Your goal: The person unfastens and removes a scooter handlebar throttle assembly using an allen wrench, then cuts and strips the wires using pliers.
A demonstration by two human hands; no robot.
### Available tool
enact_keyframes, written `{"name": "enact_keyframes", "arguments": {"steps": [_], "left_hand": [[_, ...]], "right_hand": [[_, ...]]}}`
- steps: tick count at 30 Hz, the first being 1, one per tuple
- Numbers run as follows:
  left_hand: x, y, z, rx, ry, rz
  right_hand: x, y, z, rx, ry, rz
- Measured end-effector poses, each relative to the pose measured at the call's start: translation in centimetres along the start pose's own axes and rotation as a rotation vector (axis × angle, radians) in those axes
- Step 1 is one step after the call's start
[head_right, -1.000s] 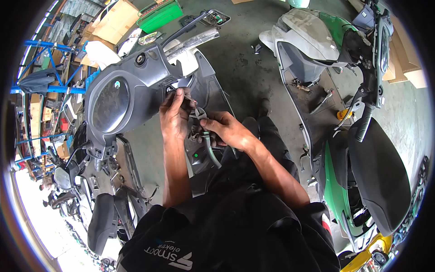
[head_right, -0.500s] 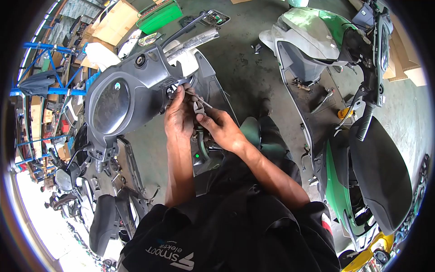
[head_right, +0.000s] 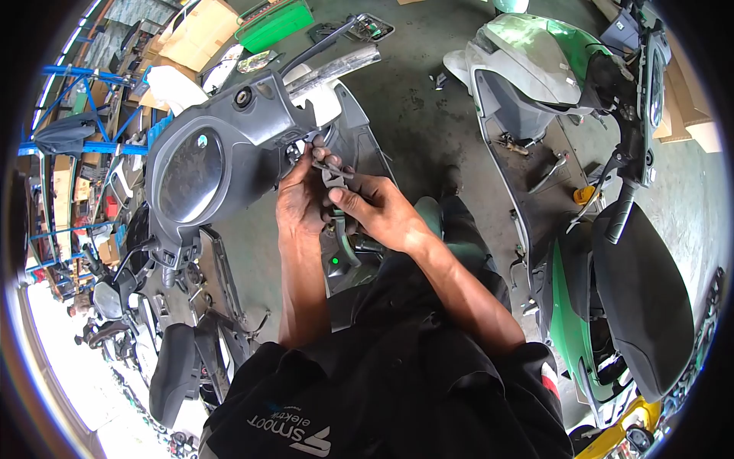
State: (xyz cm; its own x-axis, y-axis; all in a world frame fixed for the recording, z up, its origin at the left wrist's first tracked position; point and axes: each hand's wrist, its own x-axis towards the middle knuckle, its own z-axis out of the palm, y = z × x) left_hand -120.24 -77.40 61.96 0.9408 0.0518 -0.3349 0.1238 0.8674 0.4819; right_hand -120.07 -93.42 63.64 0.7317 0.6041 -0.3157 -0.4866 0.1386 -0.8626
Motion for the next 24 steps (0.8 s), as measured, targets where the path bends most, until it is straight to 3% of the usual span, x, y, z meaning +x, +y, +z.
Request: {"name": "enact_keyframes", "arguments": {"steps": [2,6,12,17,24], "left_hand": [[-0.4,0.6,0.1,-0.020,-0.020,-0.046],[-0.1,1.4,-1.9,-0.161,-0.260,-0.157],[0.0,1.4,-3.0,-0.234,-0.308,-0.199],[-0.3,1.4,-2.3,-0.258,-0.233,-0.173],[-0.2,1.4,-2.2,-0.268,-0.317,-0.192]], "right_hand": [[-0.1,-0.7,0.2,-0.456,0.041,-0.259],[-0.7,-3.2,1.2,-0.710,0.005,-0.284],[0.4,-2.4,1.7,-0.896,0.021,-0.488],[0.5,-2.7,1.9,-0.950,0.016,-0.456],[0.5,-2.4,2.1,-0.912,0.069,-0.477]]}}
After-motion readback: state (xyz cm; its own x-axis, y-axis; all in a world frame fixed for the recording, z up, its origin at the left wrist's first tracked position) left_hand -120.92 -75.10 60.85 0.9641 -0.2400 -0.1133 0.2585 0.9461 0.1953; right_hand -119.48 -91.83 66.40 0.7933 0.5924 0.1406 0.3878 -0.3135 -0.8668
